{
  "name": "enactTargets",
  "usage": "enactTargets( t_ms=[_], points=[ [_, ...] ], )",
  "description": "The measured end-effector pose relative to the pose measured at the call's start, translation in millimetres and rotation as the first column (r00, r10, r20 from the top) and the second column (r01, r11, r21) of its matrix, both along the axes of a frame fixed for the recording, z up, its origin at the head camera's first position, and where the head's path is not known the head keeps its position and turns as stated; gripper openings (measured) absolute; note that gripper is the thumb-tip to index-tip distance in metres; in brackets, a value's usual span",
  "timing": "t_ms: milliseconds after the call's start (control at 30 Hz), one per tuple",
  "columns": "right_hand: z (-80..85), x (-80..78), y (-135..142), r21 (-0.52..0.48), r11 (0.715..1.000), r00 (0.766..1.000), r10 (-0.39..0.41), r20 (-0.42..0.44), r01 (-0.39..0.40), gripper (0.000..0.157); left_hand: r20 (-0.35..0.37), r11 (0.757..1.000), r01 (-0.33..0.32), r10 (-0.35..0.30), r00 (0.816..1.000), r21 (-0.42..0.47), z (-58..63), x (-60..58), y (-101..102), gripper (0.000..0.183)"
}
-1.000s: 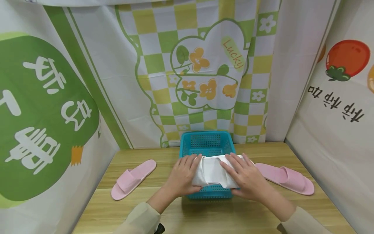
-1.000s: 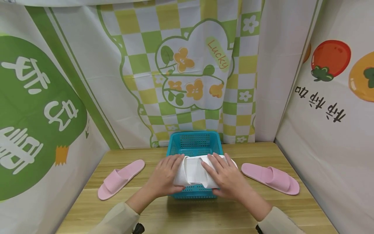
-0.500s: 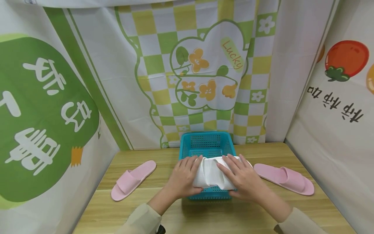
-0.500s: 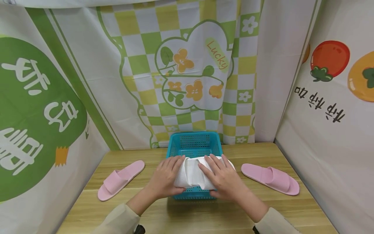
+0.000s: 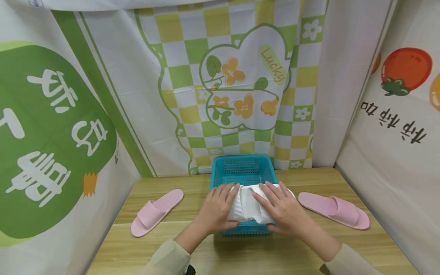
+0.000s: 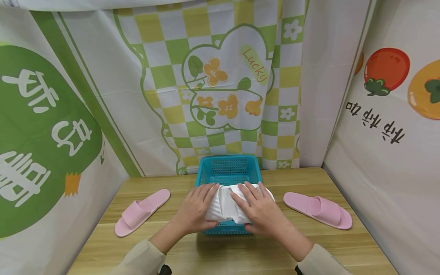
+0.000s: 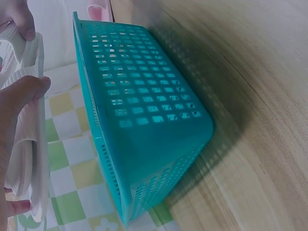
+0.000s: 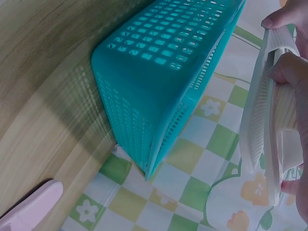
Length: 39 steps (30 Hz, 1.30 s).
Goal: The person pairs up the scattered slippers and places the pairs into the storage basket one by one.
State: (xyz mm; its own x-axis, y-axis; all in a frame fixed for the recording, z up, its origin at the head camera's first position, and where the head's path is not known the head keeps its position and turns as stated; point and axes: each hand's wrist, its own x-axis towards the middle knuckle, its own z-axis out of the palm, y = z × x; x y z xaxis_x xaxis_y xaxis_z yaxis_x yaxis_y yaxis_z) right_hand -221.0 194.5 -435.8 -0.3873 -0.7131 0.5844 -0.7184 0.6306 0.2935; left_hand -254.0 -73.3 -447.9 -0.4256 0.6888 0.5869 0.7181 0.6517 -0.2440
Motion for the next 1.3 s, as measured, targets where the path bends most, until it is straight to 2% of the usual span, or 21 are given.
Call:
enactTargets(
  t_ms=[533,833,1300],
  points=[
    [-1.4,0.8,-5,0.0,1.0,1.0,-0.006,0.0,0.006,0.113,-0.068,0.999,-0.001,-0.001,0.998,-0.04,0.5,-0.1,0,0.106],
    [0.6,1.8,-9,-0.002,1.0,1.0,-0.019,0.002,0.019,0.107,-0.057,0.999,-0.007,0.004,0.998,-0.049,0.7,-1.4,2,0.106],
    [0.2,-1.7,-13,-0.018,1.0,0.999,0.004,-0.039,-0.005,0.11,-0.079,1.0,0.009,-0.011,0.997,-0.03,2.8,-3.2,3,0.105]
  ],
)
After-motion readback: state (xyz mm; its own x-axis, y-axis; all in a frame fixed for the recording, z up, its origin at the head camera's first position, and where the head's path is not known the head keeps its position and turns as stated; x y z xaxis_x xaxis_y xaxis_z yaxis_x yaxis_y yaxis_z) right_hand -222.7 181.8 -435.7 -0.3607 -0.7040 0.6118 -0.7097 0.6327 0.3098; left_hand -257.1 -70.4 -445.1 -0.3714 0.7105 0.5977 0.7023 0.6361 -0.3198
